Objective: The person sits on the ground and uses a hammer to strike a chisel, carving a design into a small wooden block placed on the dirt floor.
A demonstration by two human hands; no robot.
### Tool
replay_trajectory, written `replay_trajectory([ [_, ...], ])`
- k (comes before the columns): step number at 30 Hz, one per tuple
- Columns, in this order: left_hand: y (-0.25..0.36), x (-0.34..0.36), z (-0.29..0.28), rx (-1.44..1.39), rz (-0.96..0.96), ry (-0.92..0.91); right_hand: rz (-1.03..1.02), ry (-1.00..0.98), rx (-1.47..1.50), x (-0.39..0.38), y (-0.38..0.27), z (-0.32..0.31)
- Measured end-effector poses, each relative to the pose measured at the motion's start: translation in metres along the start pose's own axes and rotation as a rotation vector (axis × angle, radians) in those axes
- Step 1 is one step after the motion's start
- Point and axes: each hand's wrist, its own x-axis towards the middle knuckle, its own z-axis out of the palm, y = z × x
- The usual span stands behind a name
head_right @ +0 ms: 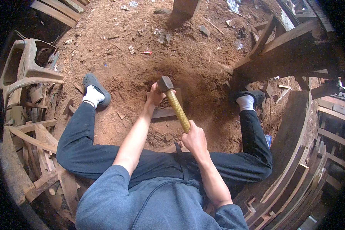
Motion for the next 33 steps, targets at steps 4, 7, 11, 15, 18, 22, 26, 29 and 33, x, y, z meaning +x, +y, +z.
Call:
replay_trajectory([
  [4, -0.003, 0.000, -0.002, -0.153, -0.084, -0.038, -0.008, -0.036, 0.065, 0.004, 0.003, 0.003],
  [7, 0.000, 0.002, -0.006, -0.113, -0.133, -0.028, 0.050, -0.076, 0.221, 0.010, -0.001, 0.006],
  [11, 0.001, 0.008, -0.006, -0.130, -0.078, -0.013, 0.096, -0.121, 0.222, 0.014, -0.004, 0.001],
  [15, 0.001, 0.005, 0.003, -0.127, -0.075, 0.060, 0.061, -0.107, 0.178, 0.013, -0.003, 0.000],
  [18, 0.008, 0.003, 0.006, -0.047, 0.021, 0.132, 0.042, -0.103, 0.149, 0.012, 0.002, 0.002],
  [22, 0.024, 0.005, 0.011, -0.037, 0.055, 0.201, 0.094, -0.116, 0.224, 0.010, 0.006, -0.008],
  [26, 0.031, 0.006, 0.015, -0.047, 0.024, 0.186, 0.034, -0.050, 0.460, -0.004, -0.012, -0.053],
  [29, 0.029, 0.004, 0.016, -0.054, 0.058, 0.202, -0.091, 0.099, 0.596, -0.024, -0.038, -0.101],
  [33, 0.025, 0.003, 0.019, -0.082, 0.037, 0.191, -0.275, 0.277, 0.869, -0.041, -0.057, -0.120],
])
